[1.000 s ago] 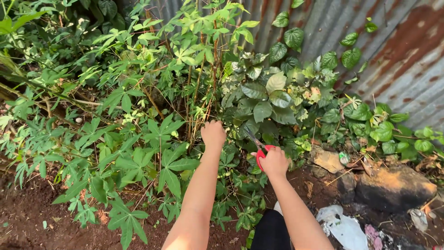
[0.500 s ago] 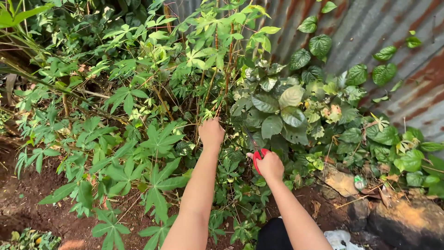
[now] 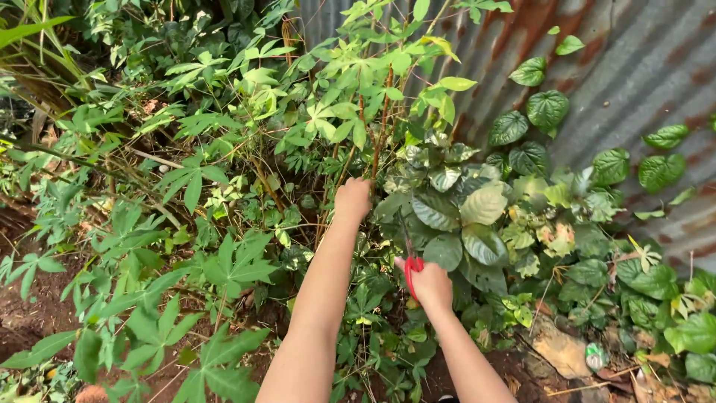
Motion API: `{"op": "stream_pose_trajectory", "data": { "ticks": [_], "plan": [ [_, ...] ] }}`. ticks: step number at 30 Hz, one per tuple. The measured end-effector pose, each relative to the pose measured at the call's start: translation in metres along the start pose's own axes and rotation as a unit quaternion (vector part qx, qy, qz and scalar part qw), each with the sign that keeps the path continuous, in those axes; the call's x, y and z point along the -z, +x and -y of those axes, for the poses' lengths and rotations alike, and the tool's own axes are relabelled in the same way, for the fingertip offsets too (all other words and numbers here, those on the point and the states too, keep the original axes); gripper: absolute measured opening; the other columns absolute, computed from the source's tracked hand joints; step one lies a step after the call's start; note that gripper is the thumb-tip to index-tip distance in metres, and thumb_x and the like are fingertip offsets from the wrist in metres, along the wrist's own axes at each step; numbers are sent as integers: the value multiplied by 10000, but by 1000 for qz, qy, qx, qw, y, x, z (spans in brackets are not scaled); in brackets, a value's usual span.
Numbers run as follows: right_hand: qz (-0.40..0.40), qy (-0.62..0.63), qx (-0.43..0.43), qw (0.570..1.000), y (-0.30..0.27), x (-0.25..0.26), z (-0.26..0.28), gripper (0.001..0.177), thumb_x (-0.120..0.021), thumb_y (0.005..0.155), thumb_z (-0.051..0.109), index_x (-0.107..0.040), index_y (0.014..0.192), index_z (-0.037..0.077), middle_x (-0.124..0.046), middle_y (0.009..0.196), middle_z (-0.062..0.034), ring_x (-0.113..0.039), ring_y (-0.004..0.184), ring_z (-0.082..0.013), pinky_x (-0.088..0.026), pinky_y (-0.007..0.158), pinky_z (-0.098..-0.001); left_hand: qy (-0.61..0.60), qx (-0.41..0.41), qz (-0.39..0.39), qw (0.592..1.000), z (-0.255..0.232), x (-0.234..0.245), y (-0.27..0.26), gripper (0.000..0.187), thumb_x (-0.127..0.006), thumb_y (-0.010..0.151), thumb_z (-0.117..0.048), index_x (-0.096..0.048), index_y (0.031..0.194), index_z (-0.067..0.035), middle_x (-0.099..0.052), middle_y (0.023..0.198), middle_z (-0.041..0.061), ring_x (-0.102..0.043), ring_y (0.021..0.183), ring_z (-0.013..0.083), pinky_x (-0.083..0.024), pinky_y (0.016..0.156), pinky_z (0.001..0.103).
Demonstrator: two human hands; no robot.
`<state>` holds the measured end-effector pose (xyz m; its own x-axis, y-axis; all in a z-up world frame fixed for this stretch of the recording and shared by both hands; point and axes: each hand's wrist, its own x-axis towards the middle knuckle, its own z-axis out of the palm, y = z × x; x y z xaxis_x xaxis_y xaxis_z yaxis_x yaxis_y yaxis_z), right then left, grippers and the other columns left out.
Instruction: Trimming leaves and stems from cassava plants using scissors and placing them in a hole.
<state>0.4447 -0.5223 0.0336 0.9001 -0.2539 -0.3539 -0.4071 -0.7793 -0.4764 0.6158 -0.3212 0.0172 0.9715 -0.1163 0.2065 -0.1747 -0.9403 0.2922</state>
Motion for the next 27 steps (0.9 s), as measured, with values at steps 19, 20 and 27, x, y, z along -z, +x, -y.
{"op": "stream_pose_trajectory", "data": {
  "ticks": [19, 20, 27],
  "plan": [
    [180, -48, -17, 982, 20, -7, 1, 842, -641, 722, 828, -654, 645, -10, -734, 652, -163, -799, 667, -304, -638, 816, -387, 64, -28, -102, 992, -21, -16, 70, 487, -651, 931, -201, -601, 1414, -168, -628, 1206, 110, -671, 985, 292, -550, 867, 419],
    [173, -55, -11, 983, 20, -8, -1, 817, -651, 745, 818, -637, 612, 12, -702, 598, -125, -763, 600, -268, -616, 781, -374, 42, -10, -74, 996, -24, -16, 74, 460, -661, 929, -246, -610, 1383, -193, -612, 1222, 124, -649, 1053, 301, -541, 879, 454],
    [181, -70, -27, 981, 17, -1, 2, 812, -630, 788, 826, -605, 567, 45, -647, 535, -77, -688, 502, -205, -589, 679, -368, -47, 14, 11, 999, -40, -15, 82, 328, -677, 928, -261, -683, 1255, -240, -585, 1212, 123, -584, 1183, 306, -544, 895, 465]
  ]
}}
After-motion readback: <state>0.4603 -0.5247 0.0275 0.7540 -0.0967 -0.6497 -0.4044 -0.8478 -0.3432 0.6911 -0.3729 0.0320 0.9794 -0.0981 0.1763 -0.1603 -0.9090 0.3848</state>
